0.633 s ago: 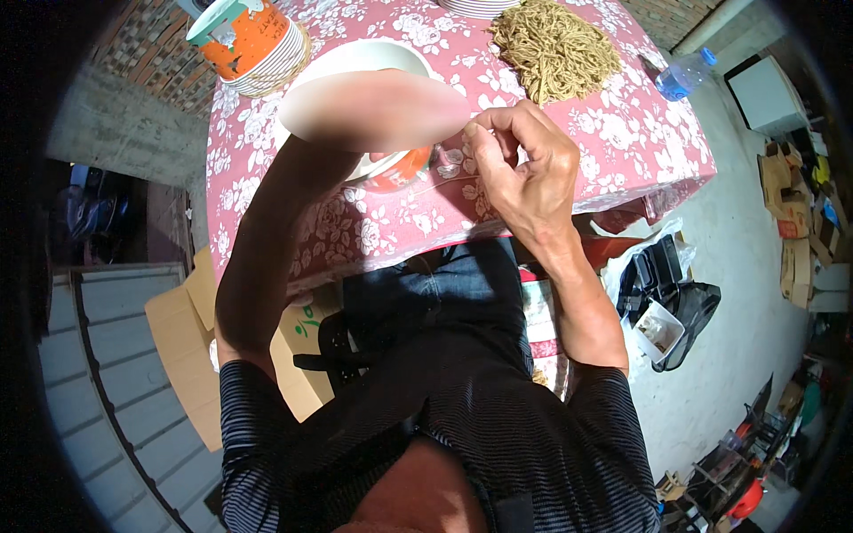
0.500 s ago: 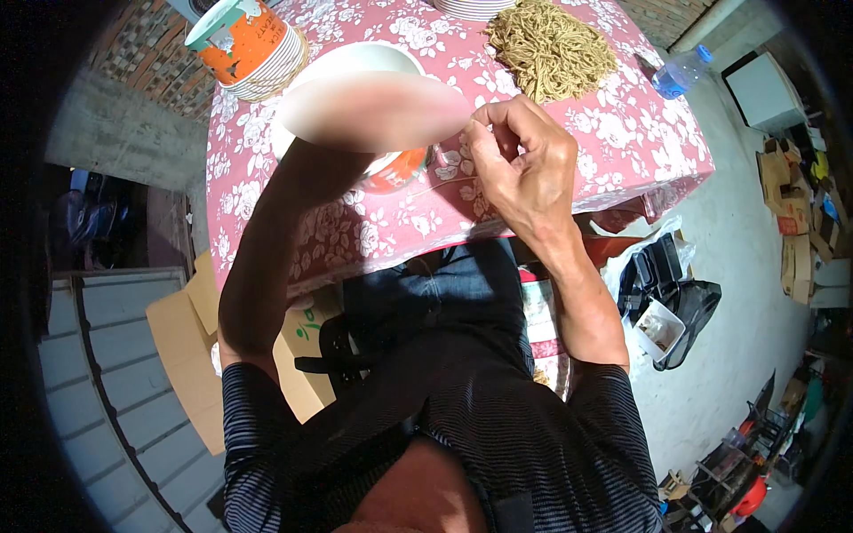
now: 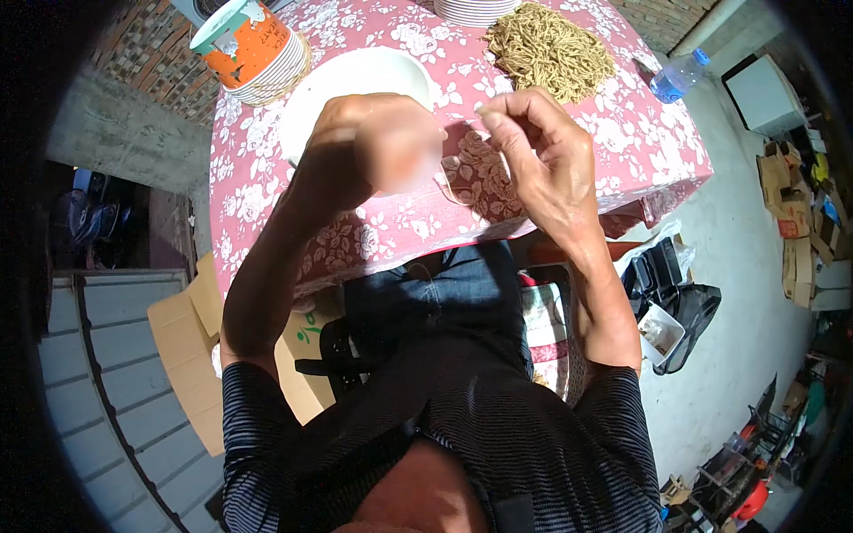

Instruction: Assembling and preparing paper cups for packaging by manually attaching strings/wires.

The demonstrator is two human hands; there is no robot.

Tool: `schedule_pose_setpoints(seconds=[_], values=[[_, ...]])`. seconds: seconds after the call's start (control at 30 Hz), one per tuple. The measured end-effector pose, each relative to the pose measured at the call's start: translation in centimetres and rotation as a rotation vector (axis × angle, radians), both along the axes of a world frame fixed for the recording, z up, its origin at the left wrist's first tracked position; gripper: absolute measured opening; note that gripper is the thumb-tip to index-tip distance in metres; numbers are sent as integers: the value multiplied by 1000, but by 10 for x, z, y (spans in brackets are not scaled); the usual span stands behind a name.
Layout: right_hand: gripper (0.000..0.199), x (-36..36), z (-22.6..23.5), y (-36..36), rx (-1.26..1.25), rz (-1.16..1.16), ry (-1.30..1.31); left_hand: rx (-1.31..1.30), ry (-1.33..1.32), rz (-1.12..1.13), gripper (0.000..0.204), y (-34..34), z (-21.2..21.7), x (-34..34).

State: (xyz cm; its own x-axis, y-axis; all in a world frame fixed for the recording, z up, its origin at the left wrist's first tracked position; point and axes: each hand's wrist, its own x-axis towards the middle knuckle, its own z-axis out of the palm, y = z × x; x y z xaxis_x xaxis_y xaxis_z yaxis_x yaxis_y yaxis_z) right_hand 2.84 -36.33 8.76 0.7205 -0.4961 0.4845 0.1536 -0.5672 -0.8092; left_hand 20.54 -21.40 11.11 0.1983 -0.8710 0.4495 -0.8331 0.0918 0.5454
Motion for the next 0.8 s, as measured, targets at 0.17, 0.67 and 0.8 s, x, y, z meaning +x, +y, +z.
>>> schedule_pose_setpoints(seconds=[0.17, 0.67, 0.8], values=[[62, 13, -8, 19, 450, 184, 261, 164, 310, 99, 22, 3, 13, -4], [26, -17, 17, 5, 562, 235, 149, -8, 72, -76, 17, -6, -2, -7], [25, -19, 15, 4, 564, 226, 139, -104, -83, -67, 14, -3, 0, -11]])
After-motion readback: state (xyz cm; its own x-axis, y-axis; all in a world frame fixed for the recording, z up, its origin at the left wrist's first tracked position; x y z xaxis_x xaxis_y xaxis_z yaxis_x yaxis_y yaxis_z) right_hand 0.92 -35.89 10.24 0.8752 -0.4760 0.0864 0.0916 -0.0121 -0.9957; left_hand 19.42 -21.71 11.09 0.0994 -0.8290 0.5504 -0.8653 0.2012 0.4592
